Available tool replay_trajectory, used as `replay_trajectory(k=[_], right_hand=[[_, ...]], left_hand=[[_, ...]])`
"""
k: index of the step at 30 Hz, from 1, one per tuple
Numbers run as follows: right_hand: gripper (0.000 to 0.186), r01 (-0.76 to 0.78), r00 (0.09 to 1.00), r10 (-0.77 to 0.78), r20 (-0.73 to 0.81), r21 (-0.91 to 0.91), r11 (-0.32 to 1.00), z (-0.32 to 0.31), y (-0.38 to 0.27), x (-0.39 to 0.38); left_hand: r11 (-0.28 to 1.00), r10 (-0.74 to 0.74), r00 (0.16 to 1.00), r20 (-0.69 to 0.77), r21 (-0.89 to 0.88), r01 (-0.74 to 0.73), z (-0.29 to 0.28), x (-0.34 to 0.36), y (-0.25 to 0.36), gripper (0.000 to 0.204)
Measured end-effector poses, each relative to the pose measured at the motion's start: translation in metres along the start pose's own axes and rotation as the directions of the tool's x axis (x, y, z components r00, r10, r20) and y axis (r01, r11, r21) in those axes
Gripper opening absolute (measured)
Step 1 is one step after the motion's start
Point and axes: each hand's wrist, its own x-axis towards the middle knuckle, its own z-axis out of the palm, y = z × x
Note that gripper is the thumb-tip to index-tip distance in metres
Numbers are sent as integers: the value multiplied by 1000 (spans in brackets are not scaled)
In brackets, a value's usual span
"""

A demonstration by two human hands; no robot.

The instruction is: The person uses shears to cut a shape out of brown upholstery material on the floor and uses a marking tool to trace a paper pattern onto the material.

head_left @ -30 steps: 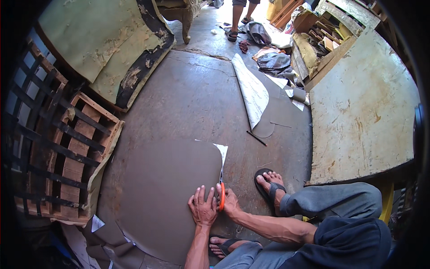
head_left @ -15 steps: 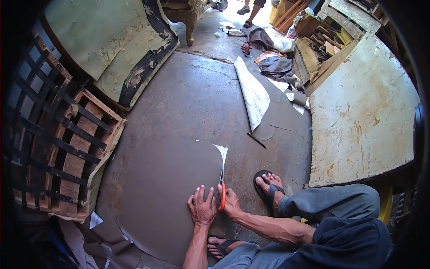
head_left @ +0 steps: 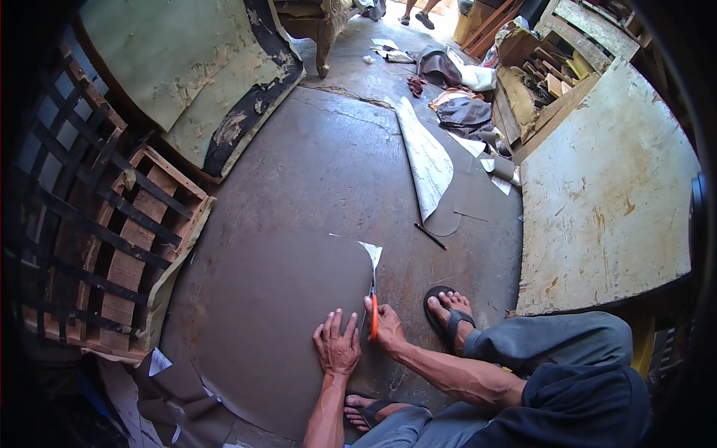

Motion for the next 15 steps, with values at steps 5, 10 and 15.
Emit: replay_trajectory(k=[5, 10, 15], right_hand=[[71, 21, 1000, -21, -7, -86, 996, -13, 1, 2], [72, 53, 998, -48, 41, -146, 988, -25, 4, 8], [67, 78, 994, -72, 86, -74, 994, -37, 1, 10]], left_hand=[[1000, -6, 1000, 5, -1, 6, -1, 2, 3, 38], [1000, -7, 1000, 13, -1, 7, 1, 3, 3, 40], [988, -133, 991, 9, -76, 134, 5, 36, 36, 59]])
